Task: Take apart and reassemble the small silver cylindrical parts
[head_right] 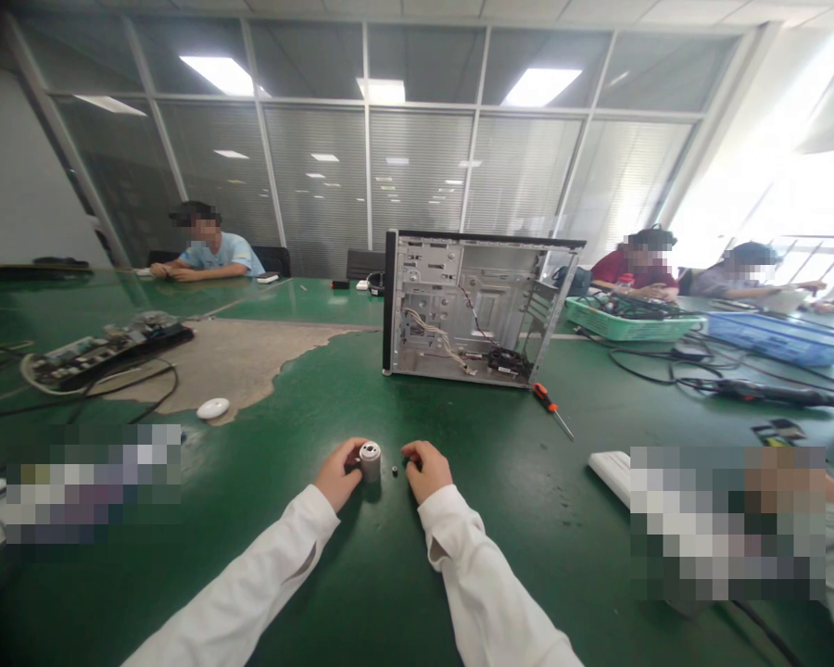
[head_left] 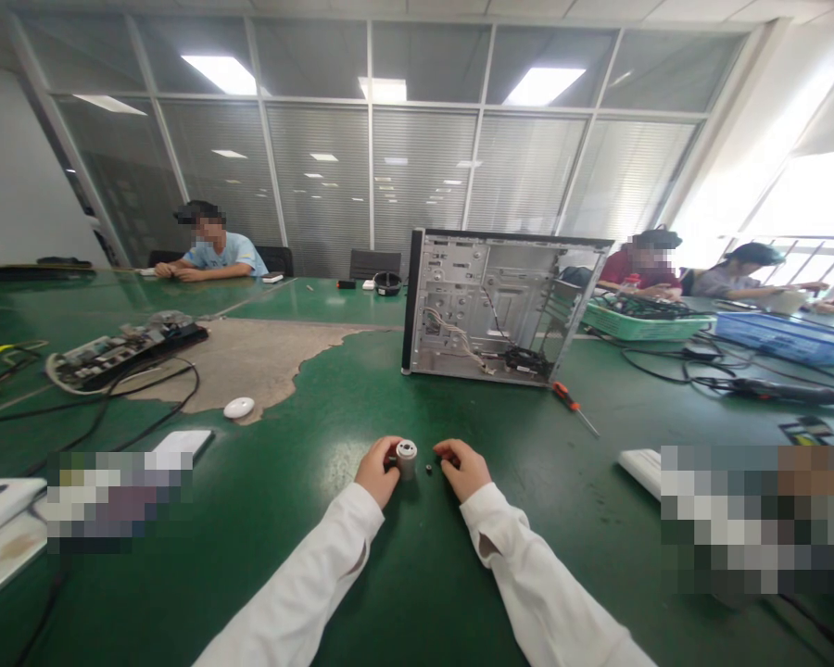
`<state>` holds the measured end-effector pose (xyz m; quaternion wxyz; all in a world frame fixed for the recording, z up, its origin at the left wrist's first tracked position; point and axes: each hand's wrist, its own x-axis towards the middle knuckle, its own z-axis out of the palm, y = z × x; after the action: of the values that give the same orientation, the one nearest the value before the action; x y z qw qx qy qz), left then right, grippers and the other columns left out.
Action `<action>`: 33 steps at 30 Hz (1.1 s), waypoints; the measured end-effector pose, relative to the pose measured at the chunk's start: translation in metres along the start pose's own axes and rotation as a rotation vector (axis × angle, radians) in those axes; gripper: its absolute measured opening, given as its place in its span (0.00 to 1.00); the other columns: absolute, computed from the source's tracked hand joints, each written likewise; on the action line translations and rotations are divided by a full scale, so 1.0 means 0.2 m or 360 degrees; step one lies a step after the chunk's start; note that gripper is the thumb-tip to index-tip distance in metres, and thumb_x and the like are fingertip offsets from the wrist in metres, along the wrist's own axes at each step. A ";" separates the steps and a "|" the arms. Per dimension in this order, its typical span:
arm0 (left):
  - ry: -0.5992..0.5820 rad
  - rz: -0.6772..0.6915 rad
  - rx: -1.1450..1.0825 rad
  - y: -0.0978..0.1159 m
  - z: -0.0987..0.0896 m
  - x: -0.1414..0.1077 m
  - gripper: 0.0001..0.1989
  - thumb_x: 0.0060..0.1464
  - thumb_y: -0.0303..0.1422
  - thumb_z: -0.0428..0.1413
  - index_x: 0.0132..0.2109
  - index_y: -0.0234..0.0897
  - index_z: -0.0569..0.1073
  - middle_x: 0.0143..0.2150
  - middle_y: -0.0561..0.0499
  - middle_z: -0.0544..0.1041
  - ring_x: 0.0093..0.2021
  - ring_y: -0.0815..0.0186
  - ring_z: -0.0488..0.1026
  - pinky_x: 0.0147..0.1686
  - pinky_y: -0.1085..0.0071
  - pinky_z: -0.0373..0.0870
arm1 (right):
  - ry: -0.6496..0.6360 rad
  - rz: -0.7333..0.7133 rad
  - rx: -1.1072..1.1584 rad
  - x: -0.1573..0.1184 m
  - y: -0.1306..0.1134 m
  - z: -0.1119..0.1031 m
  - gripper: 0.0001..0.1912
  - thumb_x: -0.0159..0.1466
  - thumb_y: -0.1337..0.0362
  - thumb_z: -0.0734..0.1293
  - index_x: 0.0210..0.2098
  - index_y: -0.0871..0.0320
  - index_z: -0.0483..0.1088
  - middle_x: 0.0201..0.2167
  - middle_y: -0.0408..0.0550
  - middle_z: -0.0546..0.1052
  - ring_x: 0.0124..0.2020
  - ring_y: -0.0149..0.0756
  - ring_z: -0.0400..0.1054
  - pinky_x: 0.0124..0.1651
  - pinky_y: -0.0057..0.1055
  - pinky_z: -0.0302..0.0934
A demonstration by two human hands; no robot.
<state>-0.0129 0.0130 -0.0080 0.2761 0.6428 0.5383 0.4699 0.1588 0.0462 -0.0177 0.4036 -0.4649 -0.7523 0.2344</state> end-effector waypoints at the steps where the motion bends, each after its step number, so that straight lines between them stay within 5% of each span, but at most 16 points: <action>1: -0.0001 0.0003 0.0007 0.00 0.00 0.00 0.22 0.33 0.15 0.44 0.37 0.36 0.66 0.37 0.51 0.70 0.41 0.65 0.66 0.39 0.69 0.62 | 0.0007 -0.0025 -0.0002 0.00 -0.01 -0.01 0.16 0.45 0.73 0.55 0.31 0.57 0.66 0.28 0.44 0.69 0.29 0.30 0.62 0.34 0.29 0.59; 9: -0.0015 0.0081 0.0093 0.01 -0.01 -0.01 0.23 0.33 0.15 0.44 0.38 0.36 0.67 0.37 0.50 0.69 0.39 0.66 0.66 0.36 0.70 0.64 | -0.0045 -0.0498 -0.0007 -0.09 -0.24 -0.04 0.23 0.49 0.72 0.57 0.45 0.57 0.58 0.37 0.49 0.66 0.36 0.33 0.61 0.41 0.32 0.57; 20: -0.0354 0.0153 -0.0220 0.06 0.01 -0.03 0.20 0.39 0.21 0.50 0.43 0.35 0.64 0.32 0.52 0.70 0.29 0.71 0.68 0.34 0.72 0.66 | -0.0092 -0.0436 -0.0195 -0.15 -0.24 -0.02 0.21 0.52 0.67 0.59 0.46 0.58 0.57 0.38 0.50 0.66 0.40 0.35 0.60 0.43 0.34 0.57; 28: -0.0276 0.0088 -0.0149 0.07 0.00 -0.02 0.16 0.40 0.25 0.51 0.41 0.35 0.66 0.30 0.52 0.71 0.29 0.71 0.68 0.33 0.73 0.67 | -0.0160 -0.0267 -0.0273 -0.40 -0.25 -0.25 0.20 0.55 0.66 0.57 0.48 0.57 0.54 0.40 0.50 0.66 0.42 0.33 0.60 0.45 0.31 0.55; 33: -0.0250 0.0064 -0.0127 0.05 0.01 -0.02 0.15 0.40 0.27 0.51 0.40 0.36 0.66 0.29 0.52 0.71 0.28 0.71 0.69 0.33 0.72 0.67 | 0.0237 0.0084 -0.0443 -0.71 -0.03 -0.49 0.22 0.55 0.57 0.56 0.48 0.57 0.52 0.38 0.49 0.69 0.38 0.34 0.64 0.42 0.31 0.58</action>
<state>-0.0074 0.0075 -0.0007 0.3334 0.6768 0.4829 0.4445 0.2715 -0.0858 -0.0134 0.3835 -0.5521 -0.7331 0.1034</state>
